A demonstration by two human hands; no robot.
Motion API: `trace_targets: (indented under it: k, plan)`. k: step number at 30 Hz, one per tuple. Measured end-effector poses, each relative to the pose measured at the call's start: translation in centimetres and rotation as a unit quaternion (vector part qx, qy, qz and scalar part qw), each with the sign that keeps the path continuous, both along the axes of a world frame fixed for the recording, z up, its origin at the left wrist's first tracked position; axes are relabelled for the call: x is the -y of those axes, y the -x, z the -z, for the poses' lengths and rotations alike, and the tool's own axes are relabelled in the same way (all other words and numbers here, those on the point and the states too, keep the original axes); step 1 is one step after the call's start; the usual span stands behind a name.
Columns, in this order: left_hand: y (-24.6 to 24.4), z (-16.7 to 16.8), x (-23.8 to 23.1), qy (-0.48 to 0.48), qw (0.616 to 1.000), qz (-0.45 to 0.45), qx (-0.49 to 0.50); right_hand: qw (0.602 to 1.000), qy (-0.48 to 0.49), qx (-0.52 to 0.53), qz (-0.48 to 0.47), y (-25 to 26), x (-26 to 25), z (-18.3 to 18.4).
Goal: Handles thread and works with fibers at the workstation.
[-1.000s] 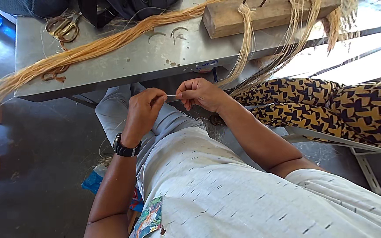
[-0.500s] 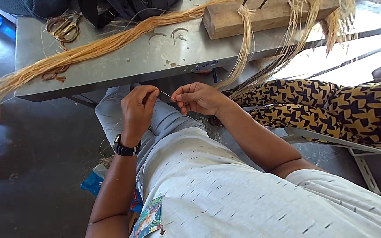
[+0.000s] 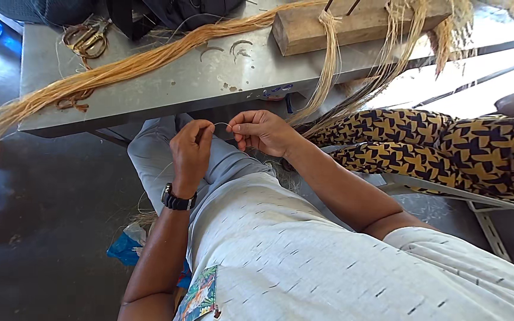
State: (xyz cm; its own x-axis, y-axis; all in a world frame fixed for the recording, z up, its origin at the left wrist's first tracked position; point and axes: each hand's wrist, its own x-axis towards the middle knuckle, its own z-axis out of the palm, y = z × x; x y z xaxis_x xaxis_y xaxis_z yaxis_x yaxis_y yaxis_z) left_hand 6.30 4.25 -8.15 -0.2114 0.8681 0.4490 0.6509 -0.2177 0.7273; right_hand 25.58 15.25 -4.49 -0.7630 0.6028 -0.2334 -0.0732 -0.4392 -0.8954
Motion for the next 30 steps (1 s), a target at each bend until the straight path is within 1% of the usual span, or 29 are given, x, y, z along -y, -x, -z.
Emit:
trace_targets:
  k: [3,8,11,15,17,19,22,24,27,30]
  plan:
    - [-1.1,0.4,-0.1,0.021,1.0,0.004,0.014,0.999,-0.024,0.007,0.035,0.5,0.1,0.1]
    - [-2.1,0.7,-0.1,0.019,0.999,-0.001,0.036,0.998,-0.035,0.024,0.047,1.1,0.6,0.5]
    - [-2.4,0.8,-0.1,0.02,0.998,-0.01,0.056,0.998,-0.017,0.022,0.054,1.5,0.8,0.7]
    - [-2.7,1.0,0.1,0.027,0.995,0.0,0.099,0.997,0.033,0.023,0.067,1.8,1.1,0.9]
    - [-2.9,1.3,0.1,0.029,0.993,0.002,0.112,0.997,0.037,0.022,0.069,1.9,1.2,1.1]
    - [-2.9,1.3,0.0,0.037,0.992,0.001,0.122,0.997,0.007,0.02,0.078,1.9,1.3,1.4]
    - [-2.9,1.2,0.1,0.049,0.99,0.006,0.129,0.991,-0.071,0.024,0.111,1.9,1.4,1.8]
    - [-2.8,1.2,0.2,0.054,0.991,0.01,0.126,0.988,-0.099,0.029,0.118,1.9,1.2,1.8]
    - [-2.7,1.2,0.2,0.058,0.992,0.004,0.113,0.988,-0.104,0.03,0.114,1.7,1.0,1.5]
    - [-2.7,1.0,0.3,0.05,0.993,-0.001,0.107,0.991,-0.083,0.031,0.103,1.7,0.9,1.2]
